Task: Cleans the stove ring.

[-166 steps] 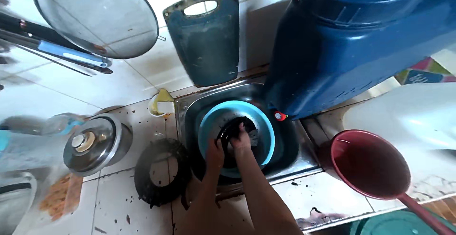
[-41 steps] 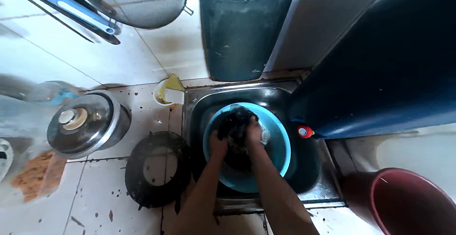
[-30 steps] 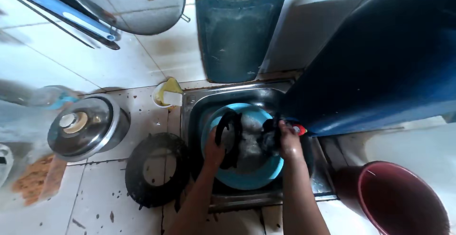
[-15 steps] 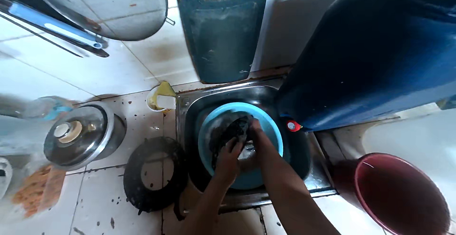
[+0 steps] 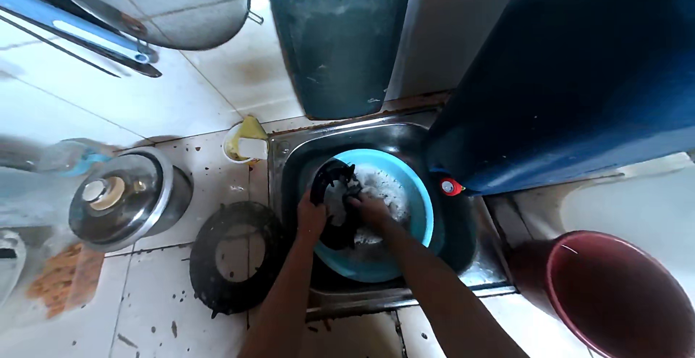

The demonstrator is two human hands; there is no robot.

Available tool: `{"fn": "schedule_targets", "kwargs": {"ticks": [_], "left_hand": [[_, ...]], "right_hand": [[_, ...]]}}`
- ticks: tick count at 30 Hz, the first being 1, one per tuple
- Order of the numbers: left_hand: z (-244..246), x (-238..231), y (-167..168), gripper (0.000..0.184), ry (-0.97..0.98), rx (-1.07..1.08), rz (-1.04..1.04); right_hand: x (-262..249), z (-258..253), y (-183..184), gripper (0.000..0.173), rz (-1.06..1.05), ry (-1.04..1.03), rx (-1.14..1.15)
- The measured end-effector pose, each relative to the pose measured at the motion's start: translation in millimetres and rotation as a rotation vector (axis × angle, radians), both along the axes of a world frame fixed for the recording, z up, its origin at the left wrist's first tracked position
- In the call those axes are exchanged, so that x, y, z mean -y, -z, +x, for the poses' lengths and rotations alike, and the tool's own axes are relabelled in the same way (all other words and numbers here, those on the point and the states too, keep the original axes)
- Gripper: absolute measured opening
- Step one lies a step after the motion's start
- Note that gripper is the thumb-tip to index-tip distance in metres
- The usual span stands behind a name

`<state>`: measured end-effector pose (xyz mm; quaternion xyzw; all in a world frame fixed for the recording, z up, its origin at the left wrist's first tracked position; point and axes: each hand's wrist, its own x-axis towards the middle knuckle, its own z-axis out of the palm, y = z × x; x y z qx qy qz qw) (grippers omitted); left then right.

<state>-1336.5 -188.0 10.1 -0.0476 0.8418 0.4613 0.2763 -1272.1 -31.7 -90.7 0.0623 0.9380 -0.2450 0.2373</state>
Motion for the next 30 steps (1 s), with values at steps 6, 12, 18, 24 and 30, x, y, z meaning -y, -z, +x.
{"fn": "schedule_targets", "kwargs": {"ticks": [6, 12, 18, 24, 30], "left_hand": [[0.1, 12.0, 3.9, 0.049, -0.074, -0.019, 0.038], [18.9, 1.7, 20.7, 0.045, -0.082, -0.114, 0.061], [30.7, -18.8, 16.8, 0.041, -0.154, -0.077, 0.11], [38.7, -35.1, 17.9, 0.033, -0.12, -0.12, 0.169], [39.4, -26.7, 17.4, 0.035, -0.098, -0.16, 0.217]], "right_hand": [[-49.1, 8.0, 2.4, 0.035, -0.495, 0.342, -0.139], [-8.4, 29.3, -23.1, 0.052, -0.072, 0.411, 0.305], [34.7, 42.9, -47.4, 0.047, -0.431, 0.423, 0.134], [39.6, 30.4, -32.3, 0.046, -0.075, 0.371, 0.164], [13.6, 53.2, -20.3, 0.04, -0.652, 1.193, -0.334]]}}
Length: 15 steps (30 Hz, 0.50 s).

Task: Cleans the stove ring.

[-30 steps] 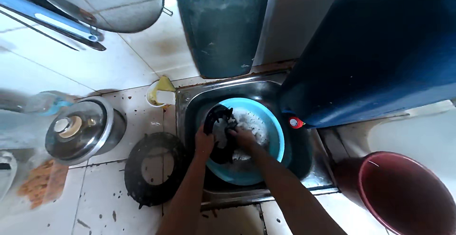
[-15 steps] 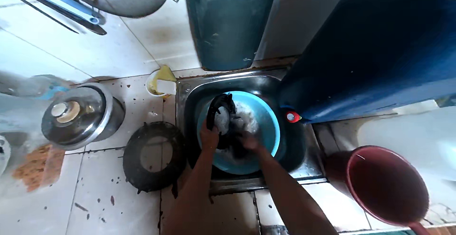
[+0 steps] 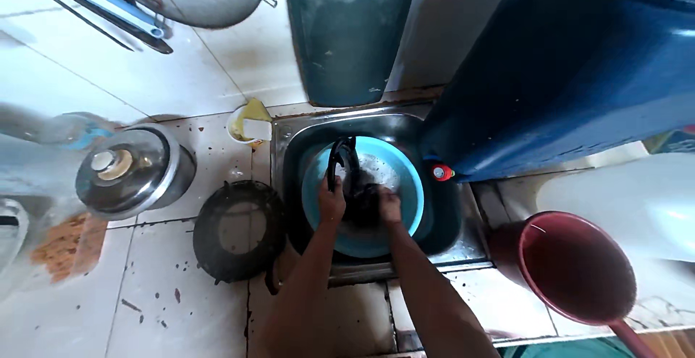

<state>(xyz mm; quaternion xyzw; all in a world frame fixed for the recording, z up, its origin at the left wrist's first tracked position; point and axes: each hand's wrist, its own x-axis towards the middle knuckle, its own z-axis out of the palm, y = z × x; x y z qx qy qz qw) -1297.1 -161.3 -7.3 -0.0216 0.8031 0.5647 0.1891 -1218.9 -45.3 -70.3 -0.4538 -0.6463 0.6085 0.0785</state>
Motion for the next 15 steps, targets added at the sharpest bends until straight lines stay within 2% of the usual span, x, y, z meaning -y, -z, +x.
{"fn": "schedule_targets", "kwargs": {"ticks": [1, 3, 4, 6, 8, 10, 13, 15], "left_hand": [[0.4, 3.4, 1.7, 0.034, 0.008, -0.012, 0.032], [2.3, 8.7, 5.2, 0.041, 0.038, -0.003, 0.118], [5.6, 8.6, 6.6, 0.045, 0.054, 0.014, 0.167], [18.3, 2.7, 6.4, 0.053, 0.086, 0.061, 0.292], [33.7, -6.4, 12.7, 0.064, 0.112, 0.057, 0.422], [41.2, -8.1, 17.6, 0.071, 0.209, 0.078, 0.443], [43.6, -13.6, 19.5, 0.072, 0.33, 0.044, 0.251], [47.2, -20.6, 12.9, 0.065, 0.366, -0.007, 0.041]], "right_hand": [[-5.5, 2.6, -12.5, 0.047, -0.117, 0.181, -0.028], [-9.8, 9.5, -39.8, 0.049, -0.307, 0.288, -0.102], [-5.7, 13.6, -51.4, 0.045, -0.376, 0.236, -0.152], [10.1, 17.7, -69.0, 0.038, -0.4, -0.068, -0.207], [29.4, 5.9, -75.8, 0.036, -0.221, -0.343, -0.088], [39.7, -6.6, -64.6, 0.037, 0.046, -0.369, 0.086], [39.2, -7.8, -42.9, 0.037, 0.327, -0.389, 0.26], [31.9, -9.6, -34.5, 0.037, 0.305, -0.459, 0.39]]}}
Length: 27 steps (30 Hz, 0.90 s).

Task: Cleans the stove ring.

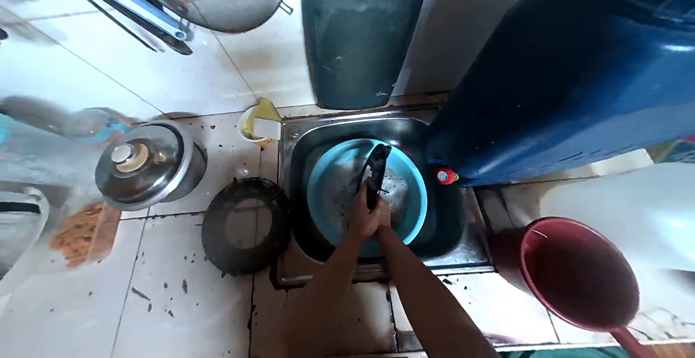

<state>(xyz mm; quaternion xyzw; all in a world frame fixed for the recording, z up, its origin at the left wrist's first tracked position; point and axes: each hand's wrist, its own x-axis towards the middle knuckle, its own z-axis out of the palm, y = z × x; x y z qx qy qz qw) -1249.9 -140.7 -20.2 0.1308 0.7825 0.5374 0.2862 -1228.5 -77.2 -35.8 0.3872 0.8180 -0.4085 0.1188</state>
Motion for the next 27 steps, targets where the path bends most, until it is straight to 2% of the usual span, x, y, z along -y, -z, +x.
{"fn": "schedule_targets", "kwargs": {"ticks": [2, 5, 7, 9, 10, 12, 13, 14, 17, 19, 21, 24, 27], "left_hand": [[-2.3, -5.3, -13.9, 0.053, -0.052, -0.065, -0.121], [-25.1, 7.7, -29.2, 0.045, -0.194, -0.001, -0.245], [-39.1, 24.2, -30.9, 0.045, -0.289, 0.052, -0.267], [-42.3, 38.2, -37.7, 0.043, -0.354, 0.051, -0.26], [-41.1, 43.6, -43.4, 0.041, -0.377, 0.025, -0.246], [-36.2, 57.3, -57.2, 0.038, -0.416, -0.04, -0.202], [-33.7, 65.6, -64.3, 0.036, -0.448, -0.061, -0.163], [-31.7, 74.7, -70.0, 0.033, -0.498, -0.067, -0.108], [-30.3, 106.8, -80.8, 0.028, -0.731, -0.053, 0.124], [-28.5, 136.9, -86.9, 0.032, -0.838, -0.029, 0.199], [-27.3, 170.6, -88.2, 0.036, -0.922, -0.012, 0.205], [-23.5, 215.7, -91.0, 0.025, -1.039, 0.044, 0.211], [-21.6, 256.5, -73.1, 0.027, -1.105, 0.061, 0.258]], "right_hand": [[-15.3, -7.3, -0.7, 0.04, -0.092, 0.04, 0.071], [-45.0, -6.7, -12.9, 0.057, -0.204, 0.32, -0.035], [-65.6, -1.6, -23.4, 0.047, -0.174, 0.307, -0.058], [-80.5, 0.6, -10.1, 0.04, -0.07, 0.09, 0.023], [-82.3, -1.2, -2.4, 0.048, -0.037, -0.062, 0.114], [-65.4, -8.3, 12.6, 0.086, 0.035, -0.393, 0.322], [-48.8, -11.1, 21.5, 0.095, 0.076, -0.532, 0.392], [-32.6, -12.2, 30.7, 0.094, 0.113, -0.648, 0.416], [-15.9, -21.2, 45.6, 0.058, 0.185, -0.788, 0.353], [-29.4, -33.8, 44.2, 0.042, 0.185, -0.714, 0.38], [-47.7, -48.9, 35.1, 0.04, 0.182, -0.56, 0.344], [-64.5, -67.1, 13.0, 0.055, 0.187, -0.407, 0.215], [-68.3, -72.8, 14.5, 0.069, 0.145, -0.264, 0.071]]}}
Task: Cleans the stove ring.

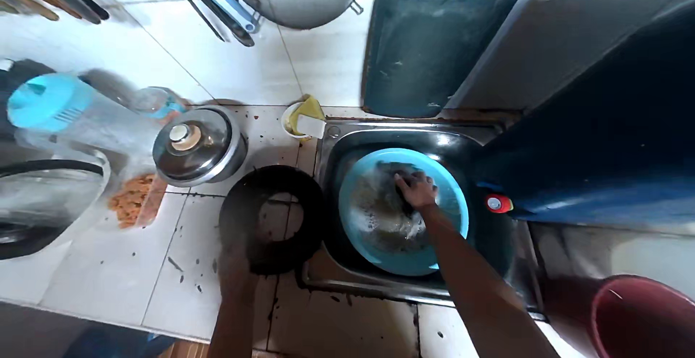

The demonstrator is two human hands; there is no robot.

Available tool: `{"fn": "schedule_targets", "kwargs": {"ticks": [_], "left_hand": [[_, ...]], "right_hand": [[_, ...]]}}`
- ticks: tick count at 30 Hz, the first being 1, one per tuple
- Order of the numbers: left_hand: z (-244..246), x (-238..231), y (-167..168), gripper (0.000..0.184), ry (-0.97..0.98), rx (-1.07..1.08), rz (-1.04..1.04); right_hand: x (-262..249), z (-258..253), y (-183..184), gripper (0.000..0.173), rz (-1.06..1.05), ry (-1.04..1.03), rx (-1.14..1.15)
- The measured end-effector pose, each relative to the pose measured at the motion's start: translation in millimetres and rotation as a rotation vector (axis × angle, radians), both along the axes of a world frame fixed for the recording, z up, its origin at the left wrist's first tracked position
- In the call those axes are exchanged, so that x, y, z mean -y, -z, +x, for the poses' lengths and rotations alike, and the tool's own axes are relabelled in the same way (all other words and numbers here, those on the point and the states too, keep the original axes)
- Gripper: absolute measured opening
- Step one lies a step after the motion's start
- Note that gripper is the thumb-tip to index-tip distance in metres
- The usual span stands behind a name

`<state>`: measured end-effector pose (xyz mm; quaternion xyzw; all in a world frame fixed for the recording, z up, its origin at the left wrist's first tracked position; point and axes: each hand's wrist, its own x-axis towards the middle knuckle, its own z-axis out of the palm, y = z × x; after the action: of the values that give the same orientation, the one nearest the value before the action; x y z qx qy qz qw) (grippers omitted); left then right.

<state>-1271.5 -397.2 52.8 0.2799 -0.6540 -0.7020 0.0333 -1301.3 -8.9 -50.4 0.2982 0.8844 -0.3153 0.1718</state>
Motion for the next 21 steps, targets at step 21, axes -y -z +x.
{"fn": "schedule_targets", "kwargs": {"ticks": [21], "left_hand": [[-18.5, -129.0, -18.3, 0.051, 0.749, 0.224, -0.146]], "right_hand": [[24.9, 38.3, -56.3, 0.031, -0.284, -0.35, 0.094]]}}
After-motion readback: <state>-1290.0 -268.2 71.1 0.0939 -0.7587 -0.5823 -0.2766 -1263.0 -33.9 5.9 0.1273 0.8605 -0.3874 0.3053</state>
